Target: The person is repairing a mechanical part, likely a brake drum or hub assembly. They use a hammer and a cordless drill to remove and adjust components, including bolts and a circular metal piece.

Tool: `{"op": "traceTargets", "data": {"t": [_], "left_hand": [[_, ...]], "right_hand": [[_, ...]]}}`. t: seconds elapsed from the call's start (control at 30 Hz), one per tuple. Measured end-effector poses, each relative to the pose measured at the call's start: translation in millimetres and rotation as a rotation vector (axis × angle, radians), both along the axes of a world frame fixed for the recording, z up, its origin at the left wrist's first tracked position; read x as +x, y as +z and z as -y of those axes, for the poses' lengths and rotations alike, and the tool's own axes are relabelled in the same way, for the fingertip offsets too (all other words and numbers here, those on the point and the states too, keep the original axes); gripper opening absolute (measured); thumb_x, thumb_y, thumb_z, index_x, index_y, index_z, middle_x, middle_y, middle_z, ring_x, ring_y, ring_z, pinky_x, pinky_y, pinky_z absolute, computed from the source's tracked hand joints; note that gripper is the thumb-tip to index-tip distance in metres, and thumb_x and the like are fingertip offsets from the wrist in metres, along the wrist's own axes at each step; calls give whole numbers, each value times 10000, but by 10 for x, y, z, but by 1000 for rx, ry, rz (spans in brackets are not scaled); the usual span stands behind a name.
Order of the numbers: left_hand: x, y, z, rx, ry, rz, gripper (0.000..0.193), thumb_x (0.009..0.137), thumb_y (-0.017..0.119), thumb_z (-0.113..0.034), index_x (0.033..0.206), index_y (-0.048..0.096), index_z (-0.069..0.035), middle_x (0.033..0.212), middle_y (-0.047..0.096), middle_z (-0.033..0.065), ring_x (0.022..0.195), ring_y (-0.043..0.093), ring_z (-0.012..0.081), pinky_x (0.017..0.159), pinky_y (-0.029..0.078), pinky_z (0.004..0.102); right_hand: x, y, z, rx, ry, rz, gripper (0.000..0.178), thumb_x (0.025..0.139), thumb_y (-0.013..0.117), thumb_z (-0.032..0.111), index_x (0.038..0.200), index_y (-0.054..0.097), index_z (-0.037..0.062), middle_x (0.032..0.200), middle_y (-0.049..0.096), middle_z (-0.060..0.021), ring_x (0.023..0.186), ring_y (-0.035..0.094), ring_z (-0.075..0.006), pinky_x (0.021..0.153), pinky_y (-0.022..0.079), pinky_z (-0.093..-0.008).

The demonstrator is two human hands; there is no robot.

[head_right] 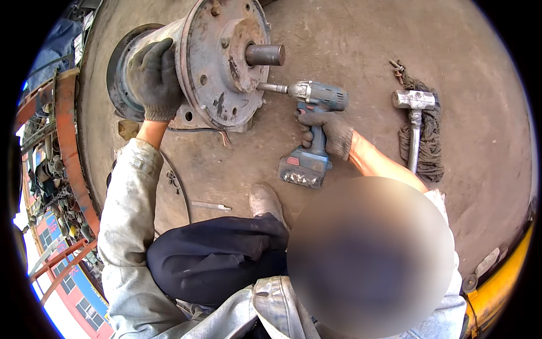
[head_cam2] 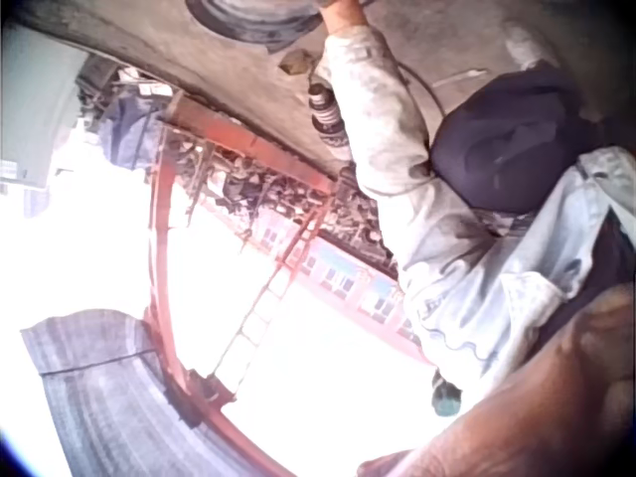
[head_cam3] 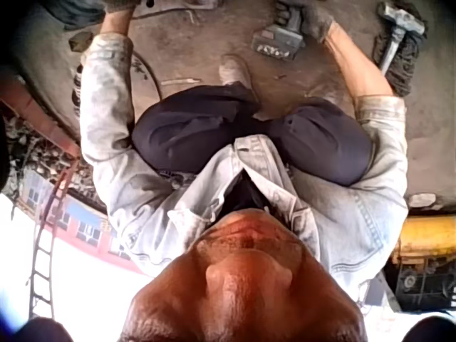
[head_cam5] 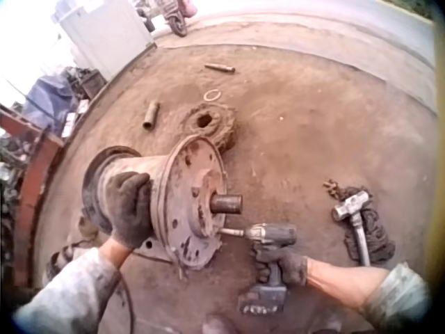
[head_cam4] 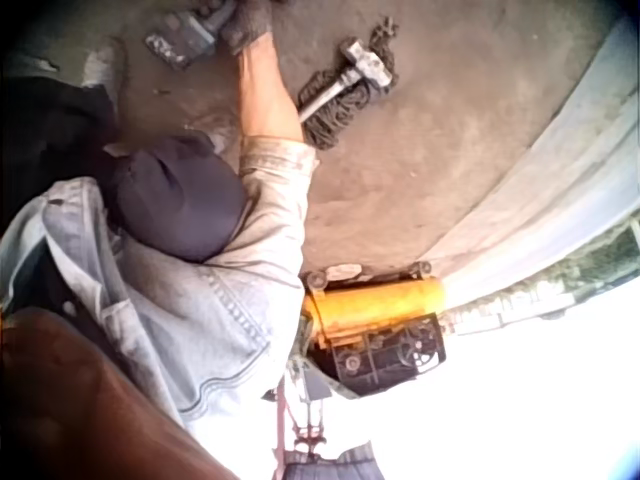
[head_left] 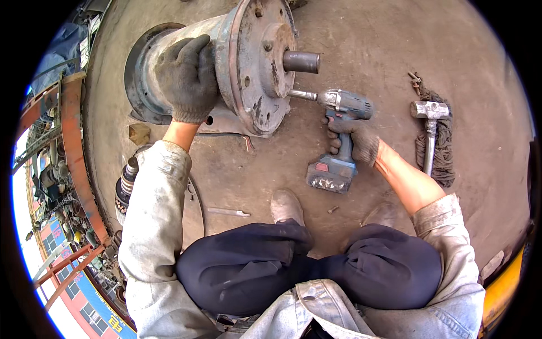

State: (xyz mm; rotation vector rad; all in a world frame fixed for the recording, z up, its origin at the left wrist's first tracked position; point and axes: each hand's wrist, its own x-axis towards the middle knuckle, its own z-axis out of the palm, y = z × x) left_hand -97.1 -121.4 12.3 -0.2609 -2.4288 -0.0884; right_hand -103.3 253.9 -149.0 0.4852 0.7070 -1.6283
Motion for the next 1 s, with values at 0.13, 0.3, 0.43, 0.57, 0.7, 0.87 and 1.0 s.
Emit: {"op": "traceTargets", "data": {"t": [0.13, 0.3, 0.43, 0.57, 0.7, 0.87, 1.0], "left_hand": [[7, -24, -5, -5, 16, 22, 183, 1000, 726, -155, 1134, 816, -68, 1089, 795, 181, 1034, 729, 392, 941, 552, 511], [67, -29, -77, 74, 14, 55, 197, 1043, 712, -125, 1169, 812, -12, 1121, 787, 186, 1065, 725, 364, 1005, 548, 475], [50, 14, -81, 53, 16, 57, 195, 1035, 710, -145, 1143, 814, -20, 1108, 788, 185, 1055, 723, 374, 989, 551, 487], [18, 11, -65, 50, 12, 42, 190, 1013, 716, -173, 1122, 812, -51, 1079, 794, 182, 1023, 728, 395, 957, 556, 514], [16, -1, -70, 74, 8, 41, 188, 1006, 715, -168, 1118, 813, -54, 1066, 795, 186, 1018, 729, 398, 950, 558, 512], [21, 2, -50, 73, 4, 28, 185, 999, 710, -161, 1114, 815, -63, 1066, 793, 190, 1012, 731, 403, 943, 560, 509], [25, 12, -41, 64, 5, 44, 188, 995, 712, -165, 1112, 815, -62, 1052, 797, 193, 991, 732, 408, 932, 557, 507]], "right_hand": [[-69, -39, -20, 43, 46, -89, 167, 1018, 764, 95, 1155, 677, 55, 839, 658, -24, 658, 645, -148, 637, 569, -362], [-1, -144, -10, 40, 39, -13, 108, 1012, 748, 88, 1056, 650, 93, 759, 632, -16, 613, 635, -141, 607, 566, -358], [-9, -80, 25, 58, 26, -28, 97, 1013, 732, 83, 1021, 637, 102, 746, 629, -15, 609, 638, -142, 604, 565, -357], [2, -139, 33, 52, 33, -45, 97, 1013, 736, 83, 1021, 640, 100, 749, 633, -19, 608, 634, -144, 597, 555, -356], [53, -172, 51, 106, 23, -80, 113, 1000, 765, 99, 996, 652, 91, 752, 638, -27, 604, 631, -150, 591, 547, -359], [257, 42, 159, 251, -27, -172, 182, 954, 816, 146, 945, 648, 76, 746, 623, -36, 589, 618, -162, 574, 536, -360], [359, 219, 247, 287, -76, -124, 157, 945, 812, 129, 963, 666, 75, 750, 628, -33, 587, 613, -156, 573, 534, -366]]}}
